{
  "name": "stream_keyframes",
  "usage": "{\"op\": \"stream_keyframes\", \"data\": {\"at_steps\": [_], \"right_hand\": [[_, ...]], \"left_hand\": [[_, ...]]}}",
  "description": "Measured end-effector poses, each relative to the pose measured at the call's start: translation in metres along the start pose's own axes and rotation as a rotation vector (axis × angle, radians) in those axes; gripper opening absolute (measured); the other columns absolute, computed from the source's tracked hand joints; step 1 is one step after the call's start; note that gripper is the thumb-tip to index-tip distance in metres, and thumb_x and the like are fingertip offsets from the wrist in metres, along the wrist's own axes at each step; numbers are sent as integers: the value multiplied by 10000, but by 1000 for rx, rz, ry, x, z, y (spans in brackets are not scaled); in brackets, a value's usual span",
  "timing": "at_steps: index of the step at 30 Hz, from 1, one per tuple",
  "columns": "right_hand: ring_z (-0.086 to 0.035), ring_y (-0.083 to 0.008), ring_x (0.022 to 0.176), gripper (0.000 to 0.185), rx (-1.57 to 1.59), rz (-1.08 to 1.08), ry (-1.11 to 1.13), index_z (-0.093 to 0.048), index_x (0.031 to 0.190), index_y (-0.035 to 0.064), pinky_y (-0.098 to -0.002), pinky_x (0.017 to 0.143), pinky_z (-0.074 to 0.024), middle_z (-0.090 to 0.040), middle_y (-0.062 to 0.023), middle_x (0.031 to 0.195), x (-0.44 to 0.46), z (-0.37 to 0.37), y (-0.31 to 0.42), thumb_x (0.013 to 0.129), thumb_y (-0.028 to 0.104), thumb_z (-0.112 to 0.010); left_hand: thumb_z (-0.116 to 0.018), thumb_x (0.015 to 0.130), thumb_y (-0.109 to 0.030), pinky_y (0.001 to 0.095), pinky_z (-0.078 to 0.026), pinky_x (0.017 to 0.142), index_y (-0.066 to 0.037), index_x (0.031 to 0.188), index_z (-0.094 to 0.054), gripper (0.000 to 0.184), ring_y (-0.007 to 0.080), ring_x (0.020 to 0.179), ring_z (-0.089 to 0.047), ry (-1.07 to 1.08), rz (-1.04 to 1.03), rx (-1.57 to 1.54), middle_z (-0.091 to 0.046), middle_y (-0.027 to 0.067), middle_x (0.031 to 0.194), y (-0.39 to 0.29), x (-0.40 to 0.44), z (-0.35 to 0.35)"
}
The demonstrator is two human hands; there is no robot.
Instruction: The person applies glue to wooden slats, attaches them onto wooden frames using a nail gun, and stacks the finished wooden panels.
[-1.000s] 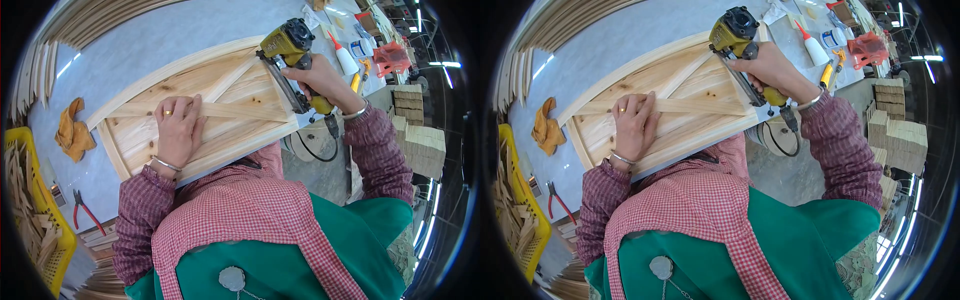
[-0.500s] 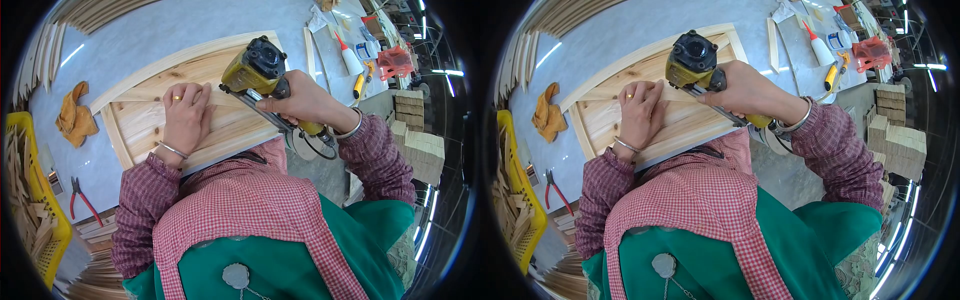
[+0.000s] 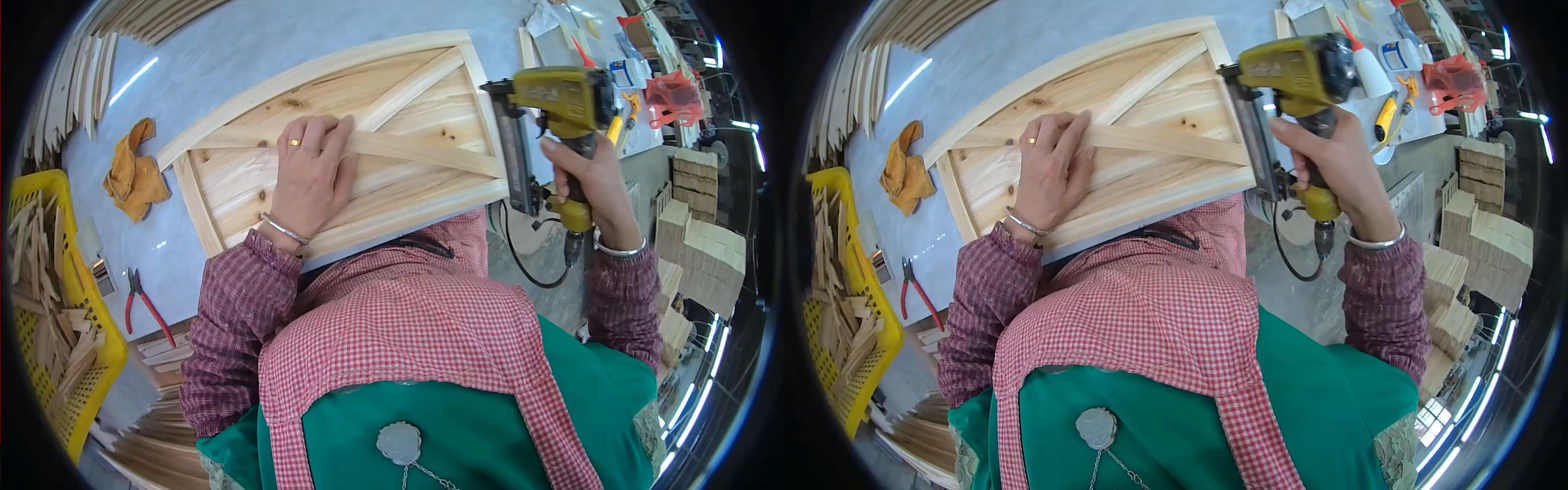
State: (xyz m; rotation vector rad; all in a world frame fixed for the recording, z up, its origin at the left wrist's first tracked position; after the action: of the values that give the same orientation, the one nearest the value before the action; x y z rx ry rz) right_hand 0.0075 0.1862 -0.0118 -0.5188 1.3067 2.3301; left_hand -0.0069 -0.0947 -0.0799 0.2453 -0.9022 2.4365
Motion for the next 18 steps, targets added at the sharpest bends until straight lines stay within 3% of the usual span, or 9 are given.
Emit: {"op": "stream_keyframes", "data": {"at_steps": [6,9,13,18], "right_hand": [[-422,-69,411,347,238,-46,-49,-548,1155,-10,-218,399,-366,-432,24,536,-12,13,-18,886,202,-608],[-414,-71,441,377,561,5,24,-512,1219,-7,-225,416,-371,-397,28,558,-2,-7,-11,927,227,-558],[-416,-76,467,396,866,100,96,-491,1247,-8,-236,436,-381,-384,27,572,10,-34,3,948,248,-529],[-412,-81,475,413,890,137,129,-475,1266,1,-244,451,-390,-378,24,572,9,-52,10,955,270,-515]], "left_hand": [[-618,749,-83,442,-412,885,-5,1220,-524,487,318,1034,-490,-23,-69,61,-519,141,1120,-21,-5,20],[-638,764,-117,423,-442,868,8,1241,-504,511,336,1018,-516,-100,81,-215,-512,170,1122,-34,11,25],[-629,846,-215,392,-490,782,34,1383,-300,677,359,931,-556,122,387,-770,-494,226,1108,-74,41,-32],[-617,865,-254,398,-505,661,46,1419,-183,765,371,865,-568,-176,100,-470,-489,241,1089,-94,50,-38]]}}
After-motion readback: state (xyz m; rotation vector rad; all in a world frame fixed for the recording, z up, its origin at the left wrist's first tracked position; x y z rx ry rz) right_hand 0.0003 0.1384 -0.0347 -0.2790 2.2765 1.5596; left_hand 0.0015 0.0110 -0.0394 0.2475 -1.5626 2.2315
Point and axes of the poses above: each hand's wrist, its own x-axis towards the middle knuckle, its own z-axis out of the back of the hand, y = z × x, the point moved 10 cm from there along x, towards the middle knuckle
